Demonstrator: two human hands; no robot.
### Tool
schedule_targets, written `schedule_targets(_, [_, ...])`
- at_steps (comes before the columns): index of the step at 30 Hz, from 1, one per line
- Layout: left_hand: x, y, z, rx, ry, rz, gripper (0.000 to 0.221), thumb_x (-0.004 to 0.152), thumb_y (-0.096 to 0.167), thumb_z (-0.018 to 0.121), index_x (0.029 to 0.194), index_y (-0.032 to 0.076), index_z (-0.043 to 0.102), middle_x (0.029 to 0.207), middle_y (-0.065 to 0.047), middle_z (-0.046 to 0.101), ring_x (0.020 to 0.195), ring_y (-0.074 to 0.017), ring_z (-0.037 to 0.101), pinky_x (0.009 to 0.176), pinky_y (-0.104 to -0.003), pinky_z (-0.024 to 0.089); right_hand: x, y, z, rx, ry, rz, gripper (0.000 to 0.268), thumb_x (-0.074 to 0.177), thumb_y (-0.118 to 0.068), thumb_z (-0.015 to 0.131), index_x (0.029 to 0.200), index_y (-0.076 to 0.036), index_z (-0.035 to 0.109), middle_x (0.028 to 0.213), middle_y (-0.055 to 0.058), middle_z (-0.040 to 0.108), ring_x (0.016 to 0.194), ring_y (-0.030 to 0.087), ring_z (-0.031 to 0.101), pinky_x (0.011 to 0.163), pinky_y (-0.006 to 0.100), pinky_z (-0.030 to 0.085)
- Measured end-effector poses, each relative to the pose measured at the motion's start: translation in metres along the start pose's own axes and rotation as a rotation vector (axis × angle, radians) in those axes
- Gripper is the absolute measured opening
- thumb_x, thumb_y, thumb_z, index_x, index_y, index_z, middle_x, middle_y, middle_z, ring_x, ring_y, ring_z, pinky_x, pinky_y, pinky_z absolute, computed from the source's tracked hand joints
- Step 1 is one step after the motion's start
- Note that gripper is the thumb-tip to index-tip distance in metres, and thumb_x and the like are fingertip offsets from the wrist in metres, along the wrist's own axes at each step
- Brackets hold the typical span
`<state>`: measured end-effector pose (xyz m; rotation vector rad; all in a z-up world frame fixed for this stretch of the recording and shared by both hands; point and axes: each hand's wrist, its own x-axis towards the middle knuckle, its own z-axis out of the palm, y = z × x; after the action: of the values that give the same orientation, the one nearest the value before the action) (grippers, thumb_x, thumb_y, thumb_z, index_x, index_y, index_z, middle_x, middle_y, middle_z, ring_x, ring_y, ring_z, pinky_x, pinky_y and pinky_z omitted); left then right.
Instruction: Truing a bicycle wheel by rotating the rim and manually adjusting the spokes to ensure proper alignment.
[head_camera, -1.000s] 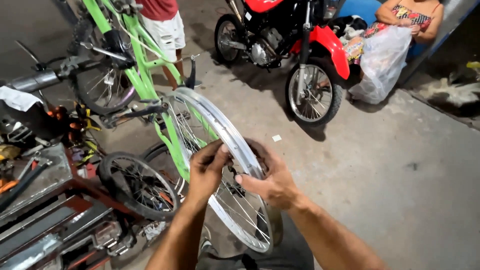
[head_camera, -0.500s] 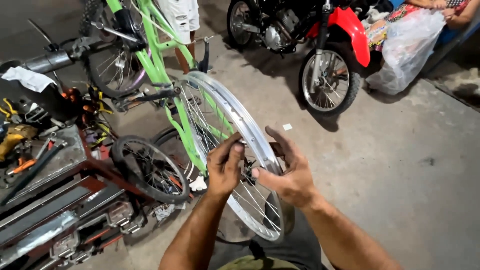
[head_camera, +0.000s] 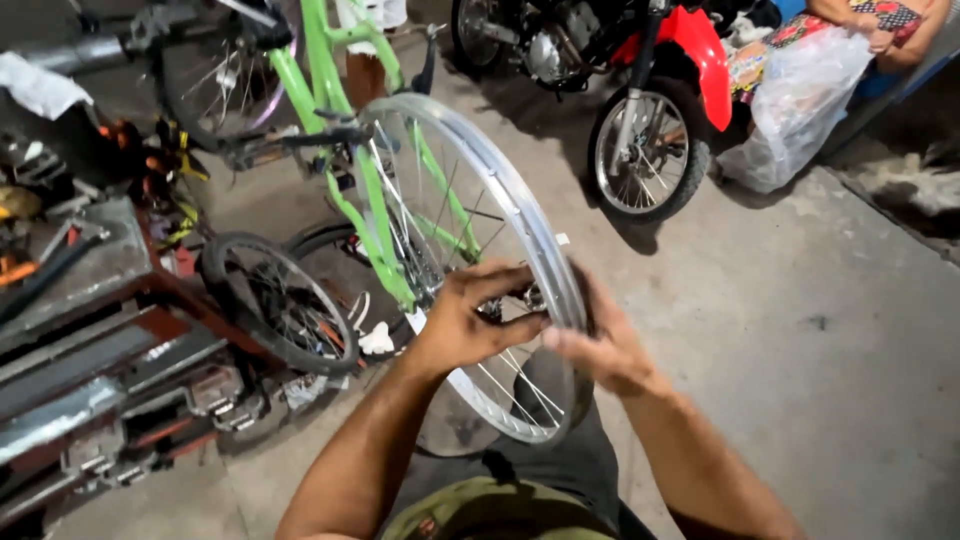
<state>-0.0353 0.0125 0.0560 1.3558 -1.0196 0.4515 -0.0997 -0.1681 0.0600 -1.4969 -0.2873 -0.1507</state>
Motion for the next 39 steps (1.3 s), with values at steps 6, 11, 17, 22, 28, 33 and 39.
schedule_targets(6, [-0.035,-0.009,0.007,0.32,0.162,0.16,0.045,0.073,0.019,0.09,0.113,0.003,0.078,0.085,-0.014,0.066,0.072,-0.0337,0.068,0.068,-0.043,0.058,0.045,-0.034,0.023,-0.054,-0.073,0.038,0.085,0.078,-0.025,0.085,0.154,-0.005,0.052,0.134,0.027,0.066,0.116,0.037,0.065,0.101,0.054,0.054])
schedule_targets(11, [-0.028,-0.016,-0.012,0.435,0.262,0.149,0.047,0.083,0.023,0.088,0.125,0.011,0.072,0.093,-0.021,0.073,0.083,-0.0432,0.071,0.071,-0.049,0.06,0.046,-0.024,0.018,-0.08,-0.023,0.043,0.073,0.078,-0.02,0.08,0.145,-0.004,0.058,0.115,0.02,0.071,0.104,0.029,0.071,0.092,0.043,0.059])
schedule_targets(17, [0.003,-0.009,-0.007,0.327,0.396,-0.037,0.04,0.087,0.024,0.086,0.117,0.001,0.072,0.09,-0.018,0.078,0.085,-0.0366,0.077,0.075,-0.045,0.064,0.048,-0.021,0.011,-0.15,0.002,0.049,0.067,0.076,-0.02,0.079,0.138,-0.004,0.062,0.099,0.018,0.073,0.091,0.024,0.073,0.079,0.035,0.058])
schedule_targets(22, [0.011,-0.006,-0.012,0.052,0.367,-0.188,0.039,0.082,0.028,0.091,0.113,0.007,0.077,0.091,-0.014,0.08,0.086,-0.0325,0.08,0.076,-0.043,0.064,0.045,-0.009,-0.001,-0.126,0.037,0.053,0.059,0.076,-0.014,0.079,0.132,-0.003,0.064,0.105,0.016,0.072,0.091,0.018,0.069,0.075,0.028,0.054])
schedule_targets(28, [0.013,-0.014,-0.011,0.082,0.249,-0.154,0.03,0.087,0.024,0.086,0.111,0.007,0.078,0.089,-0.015,0.08,0.082,-0.0336,0.08,0.073,-0.042,0.065,0.044,-0.008,0.001,-0.109,-0.031,-0.037,0.086,0.081,-0.018,0.077,0.158,-0.014,0.04,0.144,0.023,0.06,0.122,0.026,0.063,0.109,0.047,0.05])
schedule_targets(33, [0.0,-0.03,0.005,0.045,0.348,-0.252,0.027,0.099,0.021,0.075,0.121,0.004,0.075,0.081,-0.013,0.08,0.074,-0.0286,0.079,0.069,-0.037,0.062,0.041,-0.023,0.017,-0.18,-0.001,-0.1,0.083,0.081,-0.016,0.082,0.156,-0.012,0.047,0.144,0.021,0.059,0.131,0.028,0.053,0.116,0.052,0.042])
schedule_targets(39, [0.024,-0.003,-0.013,-0.437,0.216,-0.603,0.02,0.097,0.022,0.077,0.092,0.003,0.08,0.057,-0.008,0.065,0.049,-0.0131,0.057,0.051,-0.026,0.049,0.022,-0.013,0.02,-0.171,0.133,-0.085,0.082,0.07,-0.01,0.091,0.145,0.0,0.059,0.111,0.013,0.071,0.101,0.016,0.064,0.092,0.033,0.054])
